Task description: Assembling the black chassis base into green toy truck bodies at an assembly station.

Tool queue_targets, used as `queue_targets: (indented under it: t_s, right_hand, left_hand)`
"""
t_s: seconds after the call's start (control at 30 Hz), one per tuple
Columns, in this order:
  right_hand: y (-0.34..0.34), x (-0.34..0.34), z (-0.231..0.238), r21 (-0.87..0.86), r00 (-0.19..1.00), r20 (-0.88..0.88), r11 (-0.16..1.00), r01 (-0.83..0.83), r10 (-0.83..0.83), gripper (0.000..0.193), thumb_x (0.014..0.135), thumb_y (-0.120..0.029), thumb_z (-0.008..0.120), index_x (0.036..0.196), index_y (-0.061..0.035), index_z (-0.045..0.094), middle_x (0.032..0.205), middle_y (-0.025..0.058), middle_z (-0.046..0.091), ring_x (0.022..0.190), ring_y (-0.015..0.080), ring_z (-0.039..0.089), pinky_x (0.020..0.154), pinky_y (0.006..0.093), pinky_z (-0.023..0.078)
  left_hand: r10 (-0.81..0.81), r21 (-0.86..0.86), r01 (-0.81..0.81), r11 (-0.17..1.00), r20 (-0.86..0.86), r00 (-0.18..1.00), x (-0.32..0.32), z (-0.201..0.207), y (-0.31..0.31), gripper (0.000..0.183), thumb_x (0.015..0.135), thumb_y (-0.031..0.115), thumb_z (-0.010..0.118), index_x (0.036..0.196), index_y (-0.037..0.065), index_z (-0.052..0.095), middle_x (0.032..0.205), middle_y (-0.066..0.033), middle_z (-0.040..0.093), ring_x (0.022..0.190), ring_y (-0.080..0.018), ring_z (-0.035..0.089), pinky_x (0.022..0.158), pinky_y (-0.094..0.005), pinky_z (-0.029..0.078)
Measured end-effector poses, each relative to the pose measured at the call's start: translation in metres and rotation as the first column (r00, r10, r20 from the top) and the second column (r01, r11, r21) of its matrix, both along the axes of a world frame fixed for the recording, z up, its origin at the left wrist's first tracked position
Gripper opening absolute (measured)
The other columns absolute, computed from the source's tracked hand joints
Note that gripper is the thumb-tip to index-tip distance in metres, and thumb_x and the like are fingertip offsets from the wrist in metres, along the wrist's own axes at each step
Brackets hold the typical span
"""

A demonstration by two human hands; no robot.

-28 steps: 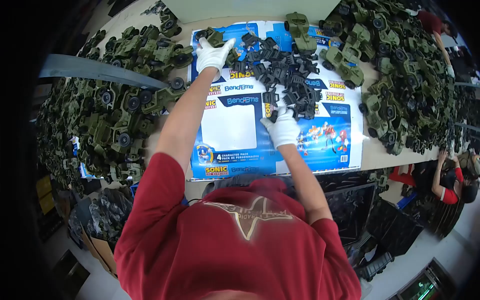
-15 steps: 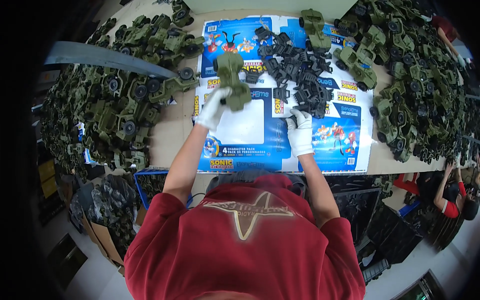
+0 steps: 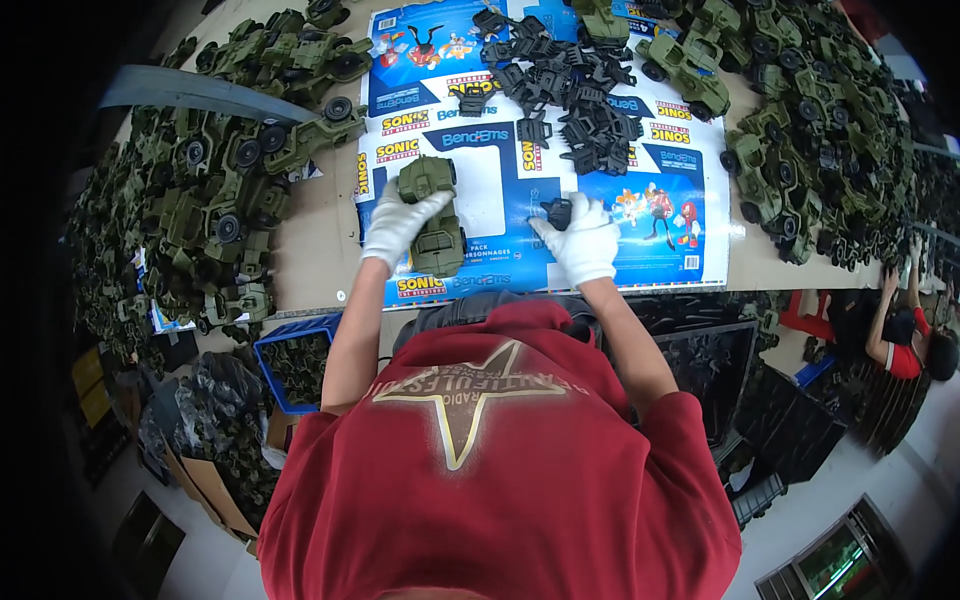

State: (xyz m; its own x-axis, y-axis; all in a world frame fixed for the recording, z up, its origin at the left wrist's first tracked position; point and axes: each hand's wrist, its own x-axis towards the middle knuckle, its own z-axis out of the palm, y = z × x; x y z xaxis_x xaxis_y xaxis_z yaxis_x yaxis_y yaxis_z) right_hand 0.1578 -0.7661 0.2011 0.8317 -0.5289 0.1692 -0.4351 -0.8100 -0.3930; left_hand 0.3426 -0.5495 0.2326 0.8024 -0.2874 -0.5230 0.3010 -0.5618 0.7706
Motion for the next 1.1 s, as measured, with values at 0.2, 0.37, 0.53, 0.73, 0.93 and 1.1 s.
queue_targets:
  t_s: [0.2, 0.37, 0.53, 0.73, 0.93, 1.1]
  right_hand:
    - [-0.020, 0.012, -0.018, 0.439, 0.999, -0.036, 0.898, 0.037, -0.024, 0.059, 0.078, -0.028, 0.080, 0.127, -0.0039, 0.059, 0.115, 0.0177, 0.060, 0.099, 0.0287, 0.062, 0.087, 0.0365, 0.051]
    - [-0.028, 0.040, 0.057, 0.957, 0.955, 0.287, -0.030, -0.290, -0.076, 0.052, 0.093, -0.021, 0.067, 0.138, 0.0002, 0.051, 0.131, 0.0076, 0.058, 0.114, 0.0132, 0.056, 0.098, 0.0268, 0.044]
    - [-0.024, 0.045, 0.075, 0.924, 0.928, 0.345, -0.224, -0.311, 0.137, 0.062, 0.089, -0.029, 0.069, 0.140, 0.0011, 0.048, 0.134, 0.0065, 0.056, 0.118, 0.0131, 0.054, 0.101, 0.0288, 0.043]
    - [-0.012, 0.044, 0.075, 0.913, 0.939, 0.340, -0.258, -0.318, 0.048, 0.057, 0.096, -0.028, 0.062, 0.140, 0.0031, 0.046, 0.140, 0.0122, 0.052, 0.129, 0.0189, 0.049, 0.108, 0.0327, 0.039]
    - [-0.008, 0.046, 0.072, 0.909, 0.909, 0.411, -0.108, -0.403, 0.073, 0.069, 0.087, -0.038, 0.070, 0.140, 0.0024, 0.048, 0.137, 0.0100, 0.054, 0.124, 0.0177, 0.052, 0.105, 0.0317, 0.041]
    - [-0.015, 0.048, 0.071, 0.906, 0.912, 0.395, -0.206, -0.369, 0.107, 0.072, 0.085, -0.039, 0.071, 0.139, 0.0026, 0.049, 0.135, 0.0098, 0.056, 0.123, 0.0177, 0.052, 0.105, 0.0317, 0.040]
  left_hand:
    - [-0.012, -0.377, -0.029, 0.926, -0.106, 0.994, -0.022, 0.007, -0.011, 0.063, 0.078, 0.013, 0.079, 0.134, 0.003, 0.051, 0.111, -0.0070, 0.068, 0.094, -0.0134, 0.065, 0.083, -0.0292, 0.055]
    - [-0.476, -0.549, 0.365, 0.752, -0.069, 0.877, -0.018, 0.074, -0.010, 0.072, 0.076, 0.018, 0.081, 0.138, 0.002, 0.048, 0.122, -0.0082, 0.063, 0.105, -0.0149, 0.062, 0.091, -0.0298, 0.051]
    - [-0.502, -0.401, 0.515, 0.757, 0.147, 0.852, -0.026, 0.100, -0.017, 0.074, 0.074, 0.021, 0.082, 0.137, 0.001, 0.049, 0.124, -0.0120, 0.061, 0.107, -0.0164, 0.060, 0.090, -0.0316, 0.051]
    - [-0.425, -0.486, 0.364, 0.795, -0.019, 0.905, -0.033, 0.105, -0.017, 0.074, 0.074, 0.021, 0.082, 0.137, 0.001, 0.049, 0.119, -0.0127, 0.063, 0.104, -0.0171, 0.061, 0.089, -0.0320, 0.052]
    - [-0.423, -0.402, 0.403, 0.822, 0.044, 0.905, -0.035, 0.098, -0.017, 0.073, 0.074, 0.023, 0.081, 0.136, 0.001, 0.050, 0.121, -0.0130, 0.063, 0.105, -0.0185, 0.061, 0.090, -0.0321, 0.051]
    - [-0.439, -0.453, 0.374, 0.809, -0.043, 0.897, -0.034, 0.102, -0.015, 0.073, 0.074, 0.024, 0.082, 0.136, 0.001, 0.050, 0.120, -0.0126, 0.063, 0.106, -0.0184, 0.061, 0.092, -0.0322, 0.050]
